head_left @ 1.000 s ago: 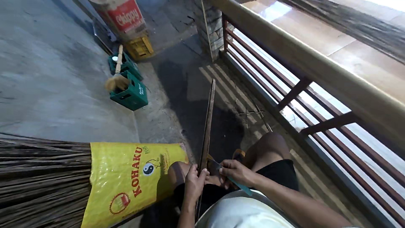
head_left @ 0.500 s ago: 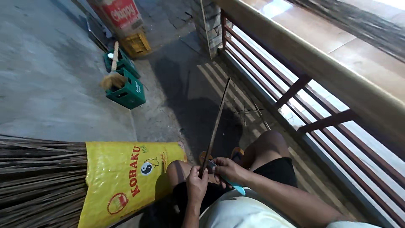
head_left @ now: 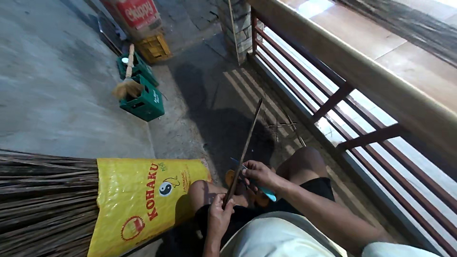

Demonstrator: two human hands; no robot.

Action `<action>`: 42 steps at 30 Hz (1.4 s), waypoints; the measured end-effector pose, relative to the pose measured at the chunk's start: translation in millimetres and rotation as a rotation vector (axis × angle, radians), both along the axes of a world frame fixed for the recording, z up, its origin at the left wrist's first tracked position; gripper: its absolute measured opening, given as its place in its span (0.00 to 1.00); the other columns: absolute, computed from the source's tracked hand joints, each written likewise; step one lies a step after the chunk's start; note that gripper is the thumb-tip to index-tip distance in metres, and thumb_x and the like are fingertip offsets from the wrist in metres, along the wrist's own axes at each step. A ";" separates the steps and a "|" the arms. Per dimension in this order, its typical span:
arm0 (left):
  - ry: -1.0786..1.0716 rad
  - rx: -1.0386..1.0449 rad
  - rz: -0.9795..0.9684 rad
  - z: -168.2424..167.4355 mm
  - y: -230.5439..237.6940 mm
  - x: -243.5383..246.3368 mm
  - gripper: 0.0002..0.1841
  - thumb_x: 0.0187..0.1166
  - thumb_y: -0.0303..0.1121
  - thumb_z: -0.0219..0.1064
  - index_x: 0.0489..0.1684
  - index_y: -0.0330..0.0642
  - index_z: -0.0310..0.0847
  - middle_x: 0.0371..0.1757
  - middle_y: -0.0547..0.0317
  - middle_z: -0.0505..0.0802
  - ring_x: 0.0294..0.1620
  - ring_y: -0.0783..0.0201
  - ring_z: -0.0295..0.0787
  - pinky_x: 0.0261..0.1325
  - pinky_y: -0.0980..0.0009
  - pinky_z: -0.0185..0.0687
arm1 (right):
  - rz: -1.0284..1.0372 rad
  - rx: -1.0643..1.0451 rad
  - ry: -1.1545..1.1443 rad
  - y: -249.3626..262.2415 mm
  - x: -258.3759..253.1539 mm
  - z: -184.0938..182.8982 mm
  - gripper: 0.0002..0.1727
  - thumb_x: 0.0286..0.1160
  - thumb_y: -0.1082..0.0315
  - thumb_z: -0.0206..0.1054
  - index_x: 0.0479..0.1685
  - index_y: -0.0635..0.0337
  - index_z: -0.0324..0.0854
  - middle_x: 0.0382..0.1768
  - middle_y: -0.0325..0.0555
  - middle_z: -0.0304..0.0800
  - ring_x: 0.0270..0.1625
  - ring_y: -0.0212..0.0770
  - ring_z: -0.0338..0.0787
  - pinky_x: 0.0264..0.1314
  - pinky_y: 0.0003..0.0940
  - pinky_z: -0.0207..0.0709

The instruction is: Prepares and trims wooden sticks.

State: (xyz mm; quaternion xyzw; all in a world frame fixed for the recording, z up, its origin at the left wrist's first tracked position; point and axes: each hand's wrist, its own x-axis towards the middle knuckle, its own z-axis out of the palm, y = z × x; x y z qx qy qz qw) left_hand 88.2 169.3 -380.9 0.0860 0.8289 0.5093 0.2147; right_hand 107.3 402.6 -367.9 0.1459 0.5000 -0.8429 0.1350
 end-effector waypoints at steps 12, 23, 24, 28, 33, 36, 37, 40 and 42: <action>0.106 -0.099 -0.066 -7.0 11.6 -4.6 0.14 0.84 0.28 0.55 0.55 0.27 0.81 0.30 0.55 0.88 0.24 0.69 0.82 0.31 0.71 0.81 | 0.070 0.118 0.065 -34.1 4.9 0.1 0.17 0.91 0.65 0.53 0.70 0.62 0.68 0.28 0.39 0.83 0.19 0.30 0.78 0.22 0.25 0.74; 0.101 -0.131 -0.137 4.9 -11.8 6.1 0.12 0.83 0.34 0.60 0.42 0.31 0.82 0.23 0.65 0.84 0.23 0.76 0.78 0.32 0.78 0.78 | -0.083 0.005 0.014 17.6 -11.9 7.6 0.13 0.88 0.70 0.55 0.65 0.64 0.70 0.23 0.36 0.80 0.15 0.27 0.75 0.15 0.21 0.70; 0.112 -0.148 -0.121 3.1 -11.6 6.0 0.12 0.83 0.34 0.60 0.42 0.31 0.82 0.23 0.64 0.84 0.23 0.74 0.79 0.32 0.76 0.78 | -0.073 0.001 0.028 15.6 -11.4 7.7 0.12 0.89 0.69 0.54 0.64 0.63 0.70 0.23 0.35 0.79 0.15 0.27 0.74 0.16 0.20 0.70; 0.170 -0.155 -0.090 -5.2 -17.0 8.4 0.14 0.82 0.35 0.61 0.41 0.29 0.82 0.22 0.62 0.84 0.22 0.74 0.79 0.32 0.75 0.80 | 0.008 0.028 0.048 10.2 -6.0 13.7 0.18 0.90 0.67 0.53 0.73 0.61 0.68 0.25 0.37 0.80 0.16 0.28 0.75 0.18 0.22 0.71; 0.035 -0.143 -0.148 1.3 -37.1 14.9 0.12 0.83 0.32 0.60 0.47 0.29 0.83 0.25 0.63 0.85 0.24 0.75 0.80 0.33 0.77 0.80 | -0.231 0.193 0.005 58.8 -22.3 9.3 0.21 0.90 0.70 0.54 0.79 0.64 0.67 0.24 0.39 0.81 0.15 0.29 0.75 0.16 0.23 0.71; -0.043 -0.192 -0.137 -1.1 -43.0 15.9 0.13 0.83 0.32 0.60 0.50 0.28 0.82 0.25 0.60 0.85 0.25 0.71 0.80 0.35 0.71 0.80 | -0.226 0.158 0.003 60.6 -23.4 2.6 0.22 0.91 0.70 0.52 0.81 0.62 0.64 0.24 0.38 0.80 0.15 0.29 0.73 0.15 0.23 0.70; -0.051 -0.205 -0.120 -1.8 -45.6 17.1 0.13 0.83 0.31 0.60 0.50 0.27 0.82 0.25 0.60 0.85 0.25 0.71 0.80 0.35 0.70 0.80 | -0.196 0.147 0.013 55.9 -20.5 2.9 0.23 0.90 0.69 0.52 0.82 0.61 0.64 0.24 0.37 0.79 0.15 0.29 0.73 0.15 0.23 0.70; -0.059 -0.219 -0.114 0.2 -60.6 20.8 0.12 0.83 0.29 0.60 0.49 0.25 0.81 0.26 0.58 0.85 0.26 0.71 0.81 0.37 0.70 0.81 | -0.074 0.179 0.039 56.2 -13.0 5.4 0.25 0.88 0.69 0.54 0.83 0.59 0.63 0.25 0.37 0.80 0.16 0.29 0.75 0.16 0.24 0.72; -0.063 -0.230 -0.127 0.0 -74.9 23.7 0.12 0.83 0.28 0.60 0.48 0.23 0.81 0.26 0.56 0.86 0.26 0.69 0.82 0.38 0.69 0.83 | -0.137 0.276 0.008 78.2 -14.3 5.6 0.26 0.89 0.69 0.54 0.85 0.59 0.64 0.28 0.39 0.82 0.19 0.30 0.76 0.20 0.24 0.72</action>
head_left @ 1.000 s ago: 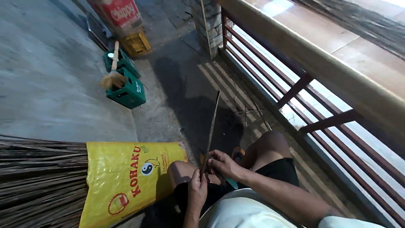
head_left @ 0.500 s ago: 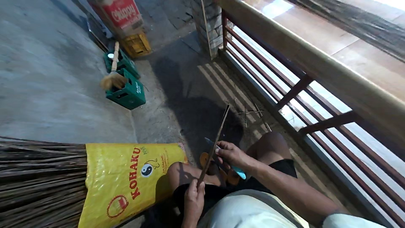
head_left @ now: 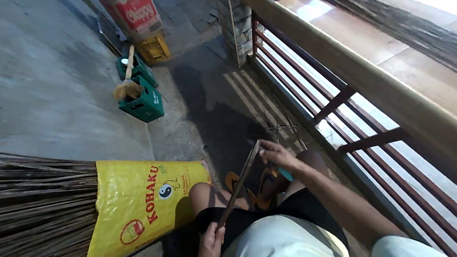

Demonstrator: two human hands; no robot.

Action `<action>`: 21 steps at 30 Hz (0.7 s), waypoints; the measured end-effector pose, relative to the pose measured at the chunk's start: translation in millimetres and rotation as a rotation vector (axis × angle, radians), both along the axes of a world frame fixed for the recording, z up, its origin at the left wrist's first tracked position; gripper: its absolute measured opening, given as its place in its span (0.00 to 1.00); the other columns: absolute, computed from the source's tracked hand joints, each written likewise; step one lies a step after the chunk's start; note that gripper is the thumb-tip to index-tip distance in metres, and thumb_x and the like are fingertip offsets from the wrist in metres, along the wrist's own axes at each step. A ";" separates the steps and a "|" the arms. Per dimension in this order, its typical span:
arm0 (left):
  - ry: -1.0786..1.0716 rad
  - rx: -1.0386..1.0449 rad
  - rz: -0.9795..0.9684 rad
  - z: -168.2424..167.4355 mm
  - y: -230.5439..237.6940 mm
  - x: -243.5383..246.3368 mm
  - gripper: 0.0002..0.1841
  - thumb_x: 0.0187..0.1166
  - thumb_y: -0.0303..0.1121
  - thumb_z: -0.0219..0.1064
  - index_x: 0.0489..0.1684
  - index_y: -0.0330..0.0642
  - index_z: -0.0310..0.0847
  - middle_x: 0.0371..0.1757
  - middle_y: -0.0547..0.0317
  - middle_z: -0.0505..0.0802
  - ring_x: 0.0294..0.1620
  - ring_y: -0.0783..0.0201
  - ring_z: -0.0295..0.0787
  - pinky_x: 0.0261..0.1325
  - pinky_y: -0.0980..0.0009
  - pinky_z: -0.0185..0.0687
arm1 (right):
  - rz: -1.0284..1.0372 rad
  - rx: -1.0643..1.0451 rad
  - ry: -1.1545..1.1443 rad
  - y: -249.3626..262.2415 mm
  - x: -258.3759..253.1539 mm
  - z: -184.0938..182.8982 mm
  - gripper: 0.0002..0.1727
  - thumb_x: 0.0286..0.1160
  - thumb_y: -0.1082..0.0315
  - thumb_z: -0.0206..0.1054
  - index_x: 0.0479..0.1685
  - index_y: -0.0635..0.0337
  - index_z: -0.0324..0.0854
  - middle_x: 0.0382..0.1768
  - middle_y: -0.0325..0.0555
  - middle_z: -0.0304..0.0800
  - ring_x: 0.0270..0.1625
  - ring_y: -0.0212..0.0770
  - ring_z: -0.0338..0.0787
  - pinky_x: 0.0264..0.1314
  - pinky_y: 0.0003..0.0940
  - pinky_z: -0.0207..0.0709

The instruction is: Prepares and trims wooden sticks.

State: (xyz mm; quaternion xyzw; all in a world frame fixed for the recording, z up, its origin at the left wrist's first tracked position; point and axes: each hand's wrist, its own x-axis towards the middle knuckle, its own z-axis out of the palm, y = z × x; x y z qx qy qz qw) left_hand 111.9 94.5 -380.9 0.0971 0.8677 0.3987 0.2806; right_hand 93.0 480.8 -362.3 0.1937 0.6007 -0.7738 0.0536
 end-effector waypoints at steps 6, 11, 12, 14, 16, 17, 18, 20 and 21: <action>-0.044 -0.039 0.081 -6.7 -18.6 1.8 0.13 0.84 0.28 0.60 0.51 0.23 0.80 0.27 0.56 0.86 0.27 0.70 0.82 0.39 0.70 0.82 | -0.136 0.033 0.030 2.5 -7.4 9.4 0.30 0.91 0.69 0.52 0.91 0.58 0.52 0.26 0.41 0.82 0.17 0.31 0.77 0.18 0.25 0.74; -0.063 -0.070 0.036 -7.4 7.7 -11.6 0.13 0.85 0.31 0.60 0.55 0.30 0.82 0.29 0.56 0.87 0.28 0.67 0.82 0.38 0.66 0.81 | -0.185 0.664 0.347 -17.8 1.6 1.0 0.37 0.82 0.61 0.66 0.87 0.70 0.61 0.47 0.48 0.93 0.41 0.36 0.91 0.48 0.35 0.87; -0.074 -0.097 -0.004 -8.4 11.6 -13.6 0.14 0.86 0.32 0.60 0.57 0.30 0.82 0.30 0.54 0.87 0.28 0.64 0.83 0.39 0.63 0.82 | -0.104 0.780 0.393 -23.6 6.7 5.7 0.36 0.80 0.60 0.69 0.85 0.70 0.66 0.60 0.54 0.91 0.57 0.44 0.92 0.63 0.44 0.86; -0.094 -0.141 -0.085 -10.9 20.5 -15.3 0.16 0.87 0.34 0.59 0.61 0.31 0.82 0.33 0.50 0.88 0.31 0.59 0.84 0.41 0.57 0.83 | 0.145 0.903 0.405 -39.0 17.3 16.8 0.32 0.79 0.60 0.71 0.82 0.62 0.73 0.80 0.57 0.77 0.74 0.56 0.85 0.72 0.56 0.81; -0.113 -0.170 -0.146 -11.5 28.9 -14.8 0.17 0.87 0.36 0.59 0.63 0.31 0.81 0.35 0.46 0.89 0.35 0.53 0.86 0.45 0.51 0.83 | 0.323 0.961 0.518 -52.4 23.9 8.1 0.28 0.73 0.66 0.75 0.75 0.59 0.80 0.81 0.58 0.76 0.59 0.60 0.93 0.52 0.59 0.89; -0.120 -0.180 -0.169 -10.6 32.5 -14.4 0.18 0.87 0.36 0.59 0.64 0.31 0.81 0.37 0.44 0.90 0.36 0.51 0.87 0.47 0.50 0.83 | 0.436 0.967 0.524 -56.0 25.7 3.0 0.27 0.74 0.67 0.75 0.75 0.58 0.80 0.82 0.57 0.75 0.53 0.61 0.95 0.47 0.59 0.88; -0.126 -0.187 -0.185 -9.0 35.5 -14.3 0.18 0.87 0.36 0.59 0.65 0.31 0.80 0.38 0.43 0.90 0.38 0.51 0.87 0.48 0.49 0.83 | 0.548 0.978 0.500 -58.0 26.4 -1.8 0.27 0.76 0.67 0.73 0.76 0.57 0.79 0.82 0.57 0.74 0.51 0.62 0.95 0.46 0.60 0.87; -0.127 -0.190 -0.186 -6.5 40.3 -14.2 0.18 0.86 0.35 0.61 0.65 0.32 0.81 0.42 0.42 0.91 0.41 0.50 0.89 0.51 0.48 0.83 | 0.744 1.002 0.391 -58.7 25.6 -6.0 0.29 0.80 0.69 0.69 0.83 0.56 0.73 0.79 0.58 0.78 0.54 0.66 0.93 0.52 0.65 0.84; -0.126 -0.184 -0.175 -5.4 41.1 -13.5 0.18 0.84 0.35 0.63 0.65 0.32 0.81 0.44 0.42 0.91 0.43 0.50 0.89 0.53 0.48 0.83 | 0.801 1.001 0.342 -59.0 25.4 -6.9 0.31 0.80 0.70 0.68 0.85 0.54 0.70 0.76 0.59 0.81 0.58 0.68 0.91 0.57 0.67 0.81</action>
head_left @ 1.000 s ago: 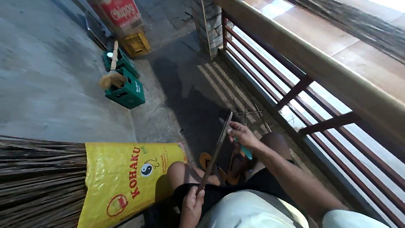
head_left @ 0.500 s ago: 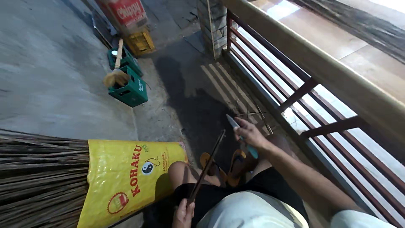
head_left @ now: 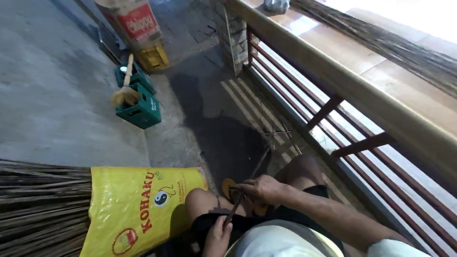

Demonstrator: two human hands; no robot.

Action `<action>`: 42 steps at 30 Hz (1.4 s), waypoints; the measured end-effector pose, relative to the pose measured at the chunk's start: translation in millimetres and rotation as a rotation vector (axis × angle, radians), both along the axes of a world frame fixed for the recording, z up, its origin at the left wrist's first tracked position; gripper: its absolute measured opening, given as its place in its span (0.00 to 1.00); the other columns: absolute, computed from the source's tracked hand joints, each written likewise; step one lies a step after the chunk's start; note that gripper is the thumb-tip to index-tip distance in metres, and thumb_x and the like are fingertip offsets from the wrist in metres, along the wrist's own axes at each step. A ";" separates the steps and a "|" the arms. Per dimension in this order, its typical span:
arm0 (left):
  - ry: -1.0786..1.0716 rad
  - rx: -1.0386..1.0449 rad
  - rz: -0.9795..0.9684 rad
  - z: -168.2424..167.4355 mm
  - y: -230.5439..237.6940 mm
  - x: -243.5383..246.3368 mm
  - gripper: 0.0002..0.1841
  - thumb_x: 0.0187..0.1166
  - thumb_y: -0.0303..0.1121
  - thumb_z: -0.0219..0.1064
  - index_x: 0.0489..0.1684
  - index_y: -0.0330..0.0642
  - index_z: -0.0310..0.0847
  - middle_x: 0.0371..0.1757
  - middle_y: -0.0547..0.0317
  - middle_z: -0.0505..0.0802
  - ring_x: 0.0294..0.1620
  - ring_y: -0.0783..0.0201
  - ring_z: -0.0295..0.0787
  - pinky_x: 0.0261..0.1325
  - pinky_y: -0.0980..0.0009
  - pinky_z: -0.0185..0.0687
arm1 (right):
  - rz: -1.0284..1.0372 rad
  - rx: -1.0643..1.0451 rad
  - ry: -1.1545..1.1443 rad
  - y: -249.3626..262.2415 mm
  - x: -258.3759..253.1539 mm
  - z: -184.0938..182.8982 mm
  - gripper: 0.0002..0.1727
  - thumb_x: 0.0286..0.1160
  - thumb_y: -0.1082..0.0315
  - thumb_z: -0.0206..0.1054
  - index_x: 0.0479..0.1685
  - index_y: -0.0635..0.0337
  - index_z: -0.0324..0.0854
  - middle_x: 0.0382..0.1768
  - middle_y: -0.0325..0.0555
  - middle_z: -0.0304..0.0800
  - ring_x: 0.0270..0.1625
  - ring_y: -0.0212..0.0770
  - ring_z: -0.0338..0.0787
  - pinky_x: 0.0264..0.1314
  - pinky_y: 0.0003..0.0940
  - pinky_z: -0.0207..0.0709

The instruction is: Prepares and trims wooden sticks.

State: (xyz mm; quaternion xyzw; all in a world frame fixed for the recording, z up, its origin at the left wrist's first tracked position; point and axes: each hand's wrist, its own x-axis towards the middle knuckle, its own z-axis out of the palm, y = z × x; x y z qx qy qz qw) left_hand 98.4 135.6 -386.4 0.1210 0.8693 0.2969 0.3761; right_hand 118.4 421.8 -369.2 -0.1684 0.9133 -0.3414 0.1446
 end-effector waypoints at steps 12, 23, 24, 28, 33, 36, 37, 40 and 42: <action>-0.202 0.279 0.258 -2.3 -13.6 -8.7 0.14 0.90 0.34 0.51 0.56 0.33 0.79 0.29 0.63 0.86 0.23 0.74 0.78 0.27 0.79 0.75 | 0.001 -0.118 0.654 4.8 8.2 -39.8 0.14 0.79 0.72 0.67 0.61 0.58 0.86 0.51 0.49 0.96 0.36 0.50 0.96 0.33 0.46 0.89; -0.456 0.395 0.215 -14.9 -9.8 -21.6 0.15 0.85 0.34 0.50 0.54 0.38 0.81 0.29 0.67 0.86 0.22 0.76 0.80 0.27 0.81 0.78 | -0.078 -0.097 0.811 6.3 9.2 -49.4 0.11 0.83 0.70 0.63 0.58 0.56 0.86 0.48 0.46 0.97 0.37 0.46 0.97 0.34 0.40 0.89; -0.446 0.400 0.239 -16.7 -9.2 -22.2 0.14 0.85 0.33 0.50 0.50 0.38 0.82 0.28 0.68 0.86 0.22 0.76 0.80 0.27 0.81 0.78 | -0.081 -0.094 0.841 6.6 9.0 -50.2 0.11 0.84 0.70 0.62 0.57 0.55 0.87 0.48 0.46 0.97 0.36 0.45 0.96 0.33 0.39 0.88; -0.461 0.448 0.312 -16.6 -6.2 -21.1 0.11 0.82 0.32 0.56 0.48 0.38 0.83 0.26 0.66 0.87 0.20 0.75 0.80 0.25 0.79 0.79 | -0.092 -0.094 0.873 7.7 11.3 -53.2 0.12 0.85 0.71 0.59 0.57 0.56 0.86 0.49 0.45 0.97 0.36 0.44 0.96 0.34 0.37 0.87; -0.450 0.399 0.245 -21.4 -7.8 -21.6 0.10 0.82 0.31 0.58 0.47 0.39 0.86 0.32 0.67 0.91 0.27 0.75 0.85 0.32 0.76 0.84 | -0.036 -0.125 0.770 10.3 13.7 -52.7 0.12 0.83 0.73 0.61 0.58 0.57 0.87 0.51 0.48 0.97 0.39 0.48 0.97 0.36 0.42 0.89; -0.108 0.250 0.240 -18.8 -8.8 -28.1 0.14 0.86 0.32 0.57 0.55 0.33 0.86 0.40 0.56 0.91 0.37 0.68 0.86 0.45 0.67 0.84 | -0.128 -0.107 0.826 14.1 11.8 -51.2 0.12 0.83 0.72 0.60 0.55 0.57 0.87 0.49 0.48 0.97 0.39 0.47 0.97 0.36 0.41 0.89; 0.050 0.205 0.214 -11.6 -12.7 -33.5 0.16 0.88 0.32 0.56 0.60 0.31 0.85 0.45 0.49 0.92 0.40 0.62 0.88 0.48 0.61 0.85 | -0.199 -0.095 0.824 18.9 11.0 -48.8 0.11 0.83 0.71 0.61 0.55 0.58 0.88 0.49 0.48 0.97 0.41 0.47 0.98 0.38 0.42 0.90; 0.539 0.312 0.344 36.8 -34.6 -47.7 0.18 0.88 0.29 0.53 0.60 0.21 0.81 0.53 0.40 0.91 0.44 0.59 0.90 0.52 0.59 0.87 | -0.532 -0.151 0.641 48.4 6.3 -38.8 0.13 0.81 0.70 0.66 0.58 0.64 0.89 0.53 0.52 0.96 0.54 0.48 0.97 0.58 0.50 0.90; 0.879 0.541 0.537 80.0 -47.3 -54.7 0.13 0.88 0.27 0.49 0.50 0.32 0.80 0.49 0.68 0.89 0.40 0.83 0.84 0.46 0.79 0.84 | -0.777 -0.233 0.472 85.9 -2.1 -44.4 0.18 0.81 0.68 0.67 0.64 0.68 0.86 0.55 0.55 0.95 0.56 0.49 0.95 0.63 0.52 0.87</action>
